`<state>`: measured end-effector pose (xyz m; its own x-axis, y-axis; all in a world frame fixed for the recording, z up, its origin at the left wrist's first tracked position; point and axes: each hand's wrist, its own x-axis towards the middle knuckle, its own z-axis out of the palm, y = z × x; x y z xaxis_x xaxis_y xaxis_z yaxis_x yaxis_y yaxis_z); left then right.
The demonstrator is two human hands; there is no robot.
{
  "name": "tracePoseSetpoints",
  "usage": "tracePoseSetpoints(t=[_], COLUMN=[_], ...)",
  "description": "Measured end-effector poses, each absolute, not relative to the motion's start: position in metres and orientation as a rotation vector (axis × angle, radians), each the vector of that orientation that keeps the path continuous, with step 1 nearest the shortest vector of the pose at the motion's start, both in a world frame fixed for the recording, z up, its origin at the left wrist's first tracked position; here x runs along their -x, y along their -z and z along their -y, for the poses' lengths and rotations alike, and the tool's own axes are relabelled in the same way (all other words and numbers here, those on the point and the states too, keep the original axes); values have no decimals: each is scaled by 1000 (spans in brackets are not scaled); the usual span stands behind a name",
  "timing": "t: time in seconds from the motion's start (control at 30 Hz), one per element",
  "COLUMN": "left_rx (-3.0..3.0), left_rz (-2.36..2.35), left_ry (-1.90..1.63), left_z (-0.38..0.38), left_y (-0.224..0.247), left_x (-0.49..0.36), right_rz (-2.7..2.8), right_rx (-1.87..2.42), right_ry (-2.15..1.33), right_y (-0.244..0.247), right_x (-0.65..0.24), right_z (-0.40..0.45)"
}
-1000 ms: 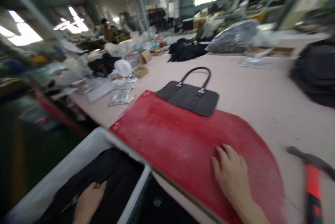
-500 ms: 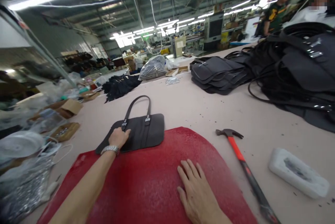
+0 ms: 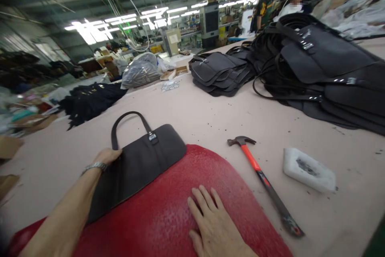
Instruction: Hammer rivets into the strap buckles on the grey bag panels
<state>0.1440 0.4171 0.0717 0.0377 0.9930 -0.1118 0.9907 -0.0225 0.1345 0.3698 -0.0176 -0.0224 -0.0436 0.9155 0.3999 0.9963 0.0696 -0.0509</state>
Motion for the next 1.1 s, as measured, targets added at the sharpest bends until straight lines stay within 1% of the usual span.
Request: tracePoseSetpoints(t=[0.07,0.23,0.47,0.53,0.6,0.7,0.8,0.97,1.1], left_rx=[-2179,-2218,-2315,-2321,-2331,-2342,-2382,-2505,-2430], left_rz=[-2053,-2261,-2265,-2285,-2299,-2296,-2227,-2049,-1997], left_ry=[-69,-269,-173,-160,-165,-198,-250,-299,-502], left_z=[-383,-271,-142,-106,-76,-57,-68,-86,-78], left_y=[-61,-42,-34,-28,-22,-19,-19,-21,-22], left_x=[-154,-163,-148,-144,-141,-142,-146,-141,-126], right_rz=[1956,1782,1656,1595,1518,1374,1302,1243,1143], right_rx=[1921,1843,1593,1602,1736,2112,2397,2459,2432], right_ry=[271,185,169,189,218,208,38,-193,-357], right_y=[21,14,5,6,7,9,10,13,21], right_x=[-369,-369,-377,-394,-423,-476,-518,-538,-538], right_z=[20,25,45,63,81,95,91,80,94])
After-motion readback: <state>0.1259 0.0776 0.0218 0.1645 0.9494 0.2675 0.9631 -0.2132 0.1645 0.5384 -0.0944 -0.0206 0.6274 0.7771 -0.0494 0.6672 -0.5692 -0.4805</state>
